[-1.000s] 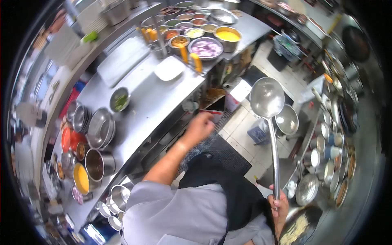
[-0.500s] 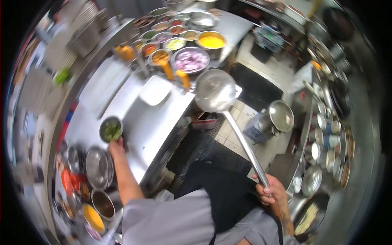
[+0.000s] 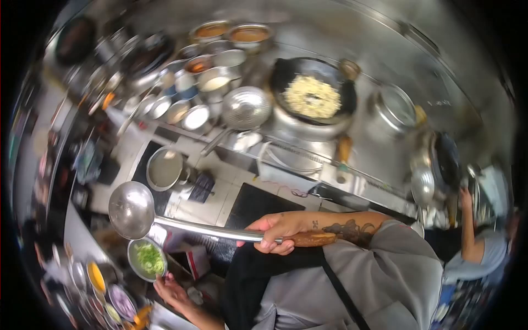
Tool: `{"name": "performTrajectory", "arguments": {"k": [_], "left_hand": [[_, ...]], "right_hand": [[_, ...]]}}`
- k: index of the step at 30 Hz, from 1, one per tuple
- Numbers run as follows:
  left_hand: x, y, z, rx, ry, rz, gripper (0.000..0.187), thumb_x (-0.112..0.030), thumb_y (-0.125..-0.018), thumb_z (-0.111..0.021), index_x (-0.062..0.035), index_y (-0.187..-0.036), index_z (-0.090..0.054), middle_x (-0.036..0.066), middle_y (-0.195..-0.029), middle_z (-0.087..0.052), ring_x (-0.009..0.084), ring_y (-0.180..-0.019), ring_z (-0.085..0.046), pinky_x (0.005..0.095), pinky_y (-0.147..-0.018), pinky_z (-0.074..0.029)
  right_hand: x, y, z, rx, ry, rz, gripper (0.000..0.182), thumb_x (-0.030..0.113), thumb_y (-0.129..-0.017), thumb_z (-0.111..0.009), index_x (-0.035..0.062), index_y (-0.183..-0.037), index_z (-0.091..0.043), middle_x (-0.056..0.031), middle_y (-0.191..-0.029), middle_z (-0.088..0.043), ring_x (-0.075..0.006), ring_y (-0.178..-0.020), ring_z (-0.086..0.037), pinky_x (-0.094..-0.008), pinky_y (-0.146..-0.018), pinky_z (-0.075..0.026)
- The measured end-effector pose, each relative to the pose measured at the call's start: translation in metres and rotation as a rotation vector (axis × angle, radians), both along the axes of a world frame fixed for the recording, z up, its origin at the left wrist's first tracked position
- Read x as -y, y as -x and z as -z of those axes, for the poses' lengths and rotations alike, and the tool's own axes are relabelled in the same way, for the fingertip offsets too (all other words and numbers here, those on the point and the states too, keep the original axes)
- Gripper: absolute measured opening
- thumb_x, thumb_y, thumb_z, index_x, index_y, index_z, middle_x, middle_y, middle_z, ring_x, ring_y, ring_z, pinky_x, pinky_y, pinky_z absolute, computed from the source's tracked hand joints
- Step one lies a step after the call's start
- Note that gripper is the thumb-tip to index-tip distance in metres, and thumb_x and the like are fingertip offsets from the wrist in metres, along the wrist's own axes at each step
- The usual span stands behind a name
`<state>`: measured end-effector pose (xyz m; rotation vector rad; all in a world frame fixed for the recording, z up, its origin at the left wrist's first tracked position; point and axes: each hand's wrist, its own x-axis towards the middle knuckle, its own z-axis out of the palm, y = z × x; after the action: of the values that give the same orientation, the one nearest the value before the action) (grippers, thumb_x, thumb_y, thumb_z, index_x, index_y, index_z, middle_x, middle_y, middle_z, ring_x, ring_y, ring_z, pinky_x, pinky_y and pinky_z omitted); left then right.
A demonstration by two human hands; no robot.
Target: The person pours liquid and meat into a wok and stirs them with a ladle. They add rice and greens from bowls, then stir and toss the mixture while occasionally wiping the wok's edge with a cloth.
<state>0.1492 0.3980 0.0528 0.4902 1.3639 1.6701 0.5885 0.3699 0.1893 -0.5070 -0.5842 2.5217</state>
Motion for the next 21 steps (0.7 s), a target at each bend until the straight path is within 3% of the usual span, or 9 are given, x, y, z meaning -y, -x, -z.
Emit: {"name": "performTrajectory", "arguments": {"k": [3, 5, 9, 11, 13, 15, 20, 21], "left_hand": [[-0.057, -0.112, 0.002, -0.015, -0.191, 0.315, 0.014, -0.014, -0.091, -0.056, -0.0052, -0.101, -0.052, 0.008, -0.098, -0.061, 0.0182, -0.076, -0.058, 0.0267, -0.066, -0.048], [-0.102, -0.167, 0.004, 0.137, 0.046, 0.482, 0.016, -0.015, -0.091, -0.056, -0.0051, -0.104, -0.051, 0.007, -0.103, -0.060, 0.0179, -0.085, -0.057, 0.0296, -0.071, -0.047], [-0.144, -0.308, 0.001, 0.191, 0.072, 0.749, 0.022, -0.013, -0.091, -0.056, -0.0057, -0.111, -0.051, 0.009, -0.105, -0.058, 0.0200, -0.089, -0.057, 0.0322, -0.075, -0.047], [-0.169, -0.366, 0.007, 0.190, 0.053, 0.975, 0.028, -0.015, -0.091, -0.057, -0.0052, -0.116, -0.050, 0.010, -0.118, -0.054, 0.0236, -0.094, -0.057, 0.0343, -0.079, -0.049], [-0.167, -0.440, -0.023, 0.206, 0.043, 1.006, 0.028, -0.011, -0.088, -0.061, -0.0047, -0.114, -0.051, 0.008, -0.099, -0.060, 0.0202, -0.080, -0.061, 0.0301, -0.069, -0.052], [-0.171, -0.497, -0.051, 0.175, -0.078, 1.132, 0.022, -0.012, -0.088, -0.061, -0.0046, -0.106, -0.052, 0.007, -0.095, -0.061, 0.0187, -0.078, -0.062, 0.0291, -0.068, -0.052], [-0.210, -0.604, -0.073, -0.265, -0.344, 1.225, 0.016, -0.014, -0.089, -0.060, -0.0021, -0.093, -0.049, 0.012, -0.097, -0.058, 0.0202, -0.079, -0.061, 0.0316, -0.069, -0.051], [-0.222, -0.623, -0.066, -0.422, -0.565, 1.162, 0.016, -0.012, -0.089, -0.060, -0.0010, -0.093, -0.050, 0.015, -0.100, -0.056, 0.0235, -0.082, -0.061, 0.0326, -0.071, -0.051]], "right_hand": [[0.035, -0.052, -0.002, -0.007, -0.022, 0.242, 0.048, 0.005, -0.081, -0.053, 0.0035, -0.127, -0.042, -0.0004, -0.067, -0.044, -0.0028, -0.041, -0.040, -0.0201, -0.037, -0.032], [0.061, -0.082, -0.001, 0.041, -0.039, 0.415, 0.048, 0.005, -0.081, -0.054, 0.0031, -0.128, -0.042, -0.0007, -0.068, -0.045, -0.0029, -0.041, -0.040, -0.0195, -0.036, -0.032], [0.108, -0.139, 0.000, 0.099, -0.060, 0.701, 0.053, 0.008, -0.082, -0.060, 0.0001, -0.131, -0.041, -0.0001, -0.069, -0.043, -0.0024, -0.042, -0.039, -0.0171, -0.036, -0.030], [0.125, -0.154, -0.005, 0.157, -0.038, 0.858, 0.052, 0.011, -0.084, -0.063, 0.0004, -0.130, -0.041, -0.0006, -0.068, -0.044, -0.0023, -0.041, -0.037, -0.0168, -0.036, -0.028], [0.139, -0.173, -0.007, 0.150, -0.057, 0.952, 0.051, 0.006, -0.084, -0.057, 0.0036, -0.133, -0.039, -0.0017, -0.071, -0.045, -0.0049, -0.041, -0.040, -0.0192, -0.037, -0.032], [0.147, -0.186, -0.012, 0.236, -0.028, 1.100, 0.049, 0.005, -0.085, -0.056, 0.0036, -0.132, -0.041, -0.0014, -0.069, -0.045, -0.0056, -0.041, -0.041, -0.0199, -0.037, -0.032], [0.137, -0.208, -0.012, 0.428, 0.091, 1.381, 0.043, 0.002, -0.083, -0.055, 0.0031, -0.125, -0.047, 0.0001, -0.065, -0.046, -0.0071, -0.042, -0.045, -0.0203, -0.039, -0.036], [0.130, -0.211, -0.009, 0.481, 0.099, 1.424, 0.042, 0.002, -0.083, -0.055, 0.0031, -0.124, -0.048, 0.0001, -0.065, -0.046, -0.0074, -0.042, -0.046, -0.0207, -0.039, -0.036]]}}
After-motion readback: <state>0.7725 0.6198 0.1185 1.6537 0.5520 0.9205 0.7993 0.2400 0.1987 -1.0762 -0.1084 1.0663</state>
